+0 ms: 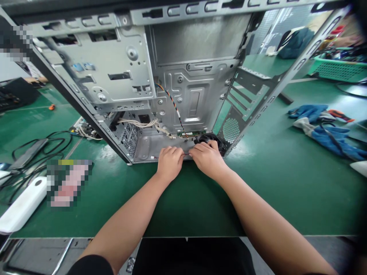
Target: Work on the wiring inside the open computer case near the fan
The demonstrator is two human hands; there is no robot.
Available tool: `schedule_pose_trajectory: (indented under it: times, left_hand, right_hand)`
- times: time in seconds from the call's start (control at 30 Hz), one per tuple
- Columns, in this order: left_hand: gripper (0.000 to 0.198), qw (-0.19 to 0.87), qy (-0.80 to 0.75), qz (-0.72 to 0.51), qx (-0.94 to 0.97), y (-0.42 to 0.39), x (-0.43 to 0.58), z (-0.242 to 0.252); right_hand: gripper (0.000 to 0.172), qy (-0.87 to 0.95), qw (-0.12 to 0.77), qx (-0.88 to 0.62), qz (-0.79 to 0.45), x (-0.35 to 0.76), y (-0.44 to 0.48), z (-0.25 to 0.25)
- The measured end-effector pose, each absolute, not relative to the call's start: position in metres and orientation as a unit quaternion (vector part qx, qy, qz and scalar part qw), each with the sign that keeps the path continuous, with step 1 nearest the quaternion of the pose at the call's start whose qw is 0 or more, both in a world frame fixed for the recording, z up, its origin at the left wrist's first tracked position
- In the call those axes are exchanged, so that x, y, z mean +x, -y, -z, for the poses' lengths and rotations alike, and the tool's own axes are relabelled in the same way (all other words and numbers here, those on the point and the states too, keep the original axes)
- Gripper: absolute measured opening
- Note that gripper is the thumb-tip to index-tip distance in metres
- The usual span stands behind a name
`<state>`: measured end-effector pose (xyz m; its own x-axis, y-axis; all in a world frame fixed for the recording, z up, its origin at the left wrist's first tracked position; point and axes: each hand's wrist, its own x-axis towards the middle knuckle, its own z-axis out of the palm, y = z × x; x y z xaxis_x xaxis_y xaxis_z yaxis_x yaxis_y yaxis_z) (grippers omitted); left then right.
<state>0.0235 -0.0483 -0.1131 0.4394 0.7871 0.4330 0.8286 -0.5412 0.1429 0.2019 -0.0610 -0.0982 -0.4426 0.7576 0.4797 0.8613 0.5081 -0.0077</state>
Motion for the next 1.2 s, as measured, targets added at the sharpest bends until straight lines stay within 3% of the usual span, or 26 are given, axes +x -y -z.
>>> schedule_pose_trajectory:
  times: [0.57,1.2]
  left_hand:
    - [0.02,0.06,0.478,0.191,-0.856,0.0483,0.0243,0.1108]
    - [0.011,0.055,0.478,0.224,-0.848,0.0492,0.0232,0.1152]
  right_hand:
    - [0.025,0.841,0.219,-0.484,0.107,0.2021,0.0612,0.1009]
    - [0.024,0.841,0.218,-0.484,0.104,0.2027,0.0619,0.0987]
